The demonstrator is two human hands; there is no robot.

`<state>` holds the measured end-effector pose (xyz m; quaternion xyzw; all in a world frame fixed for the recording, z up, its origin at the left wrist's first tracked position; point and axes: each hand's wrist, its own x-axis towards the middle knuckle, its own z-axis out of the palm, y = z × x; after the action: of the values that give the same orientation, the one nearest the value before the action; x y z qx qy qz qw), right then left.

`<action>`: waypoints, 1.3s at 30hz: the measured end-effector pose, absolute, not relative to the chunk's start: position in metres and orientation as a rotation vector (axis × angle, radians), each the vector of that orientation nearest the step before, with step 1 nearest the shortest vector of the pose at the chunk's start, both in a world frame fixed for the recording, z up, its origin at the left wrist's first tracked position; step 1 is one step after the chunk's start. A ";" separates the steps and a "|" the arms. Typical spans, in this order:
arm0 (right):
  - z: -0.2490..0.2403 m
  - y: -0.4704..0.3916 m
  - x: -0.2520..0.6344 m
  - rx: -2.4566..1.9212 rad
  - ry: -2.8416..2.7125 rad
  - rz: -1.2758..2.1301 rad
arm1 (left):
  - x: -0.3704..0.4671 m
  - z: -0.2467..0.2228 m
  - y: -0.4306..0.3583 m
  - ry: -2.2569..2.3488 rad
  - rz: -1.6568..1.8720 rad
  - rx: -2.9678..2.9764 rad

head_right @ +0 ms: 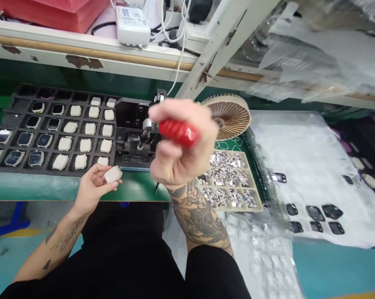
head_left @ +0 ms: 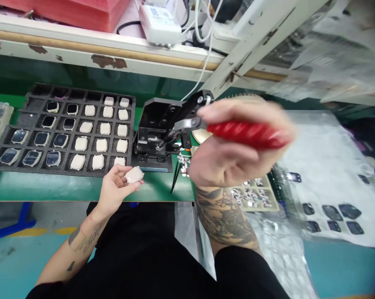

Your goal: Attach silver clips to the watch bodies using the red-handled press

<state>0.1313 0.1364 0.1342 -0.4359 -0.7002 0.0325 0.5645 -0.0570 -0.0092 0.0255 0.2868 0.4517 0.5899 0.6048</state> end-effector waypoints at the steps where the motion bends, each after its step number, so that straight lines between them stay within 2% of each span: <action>1: 0.139 0.131 0.126 -0.960 -1.560 0.047 | -0.057 0.025 -0.008 1.039 1.375 0.664; 3: 0.133 0.115 0.121 -0.818 -1.442 -0.022 | -0.059 0.025 -0.006 1.045 1.401 0.693; 5: 0.103 0.096 0.126 -0.775 -1.492 -0.024 | -0.063 0.027 -0.005 1.099 1.408 0.748; 9: 0.022 0.071 0.151 -0.833 -1.838 0.104 | -0.071 0.031 -0.004 1.205 1.375 0.805; 12: -0.010 0.076 0.157 -0.971 -2.111 0.204 | -0.070 0.034 0.000 1.209 1.371 0.825; 16: -0.005 0.093 0.144 -1.157 -2.352 0.255 | -0.063 0.039 0.005 1.209 1.352 0.889; 20: 0.009 0.080 0.142 -1.139 -2.330 0.307 | -0.062 0.039 -0.002 1.251 1.357 0.918; 23: 0.016 0.059 0.170 -1.117 -2.150 0.300 | -0.064 0.034 -0.010 1.338 1.308 0.931; 27: 0.024 0.055 0.245 -1.436 -1.910 0.138 | -0.053 0.032 -0.014 1.365 1.108 0.983; 31: 0.026 0.082 0.310 -1.653 -1.951 0.104 | -0.024 0.031 -0.009 1.247 0.983 0.994; 39: 0.023 0.135 0.315 -1.692 -2.231 0.033 | 0.004 0.000 -0.008 1.309 1.010 1.158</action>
<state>0.3146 0.1346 0.0231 -0.5955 -0.7851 0.0115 0.1700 0.0041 -0.0082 0.0000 0.4856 0.5490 0.4235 0.5324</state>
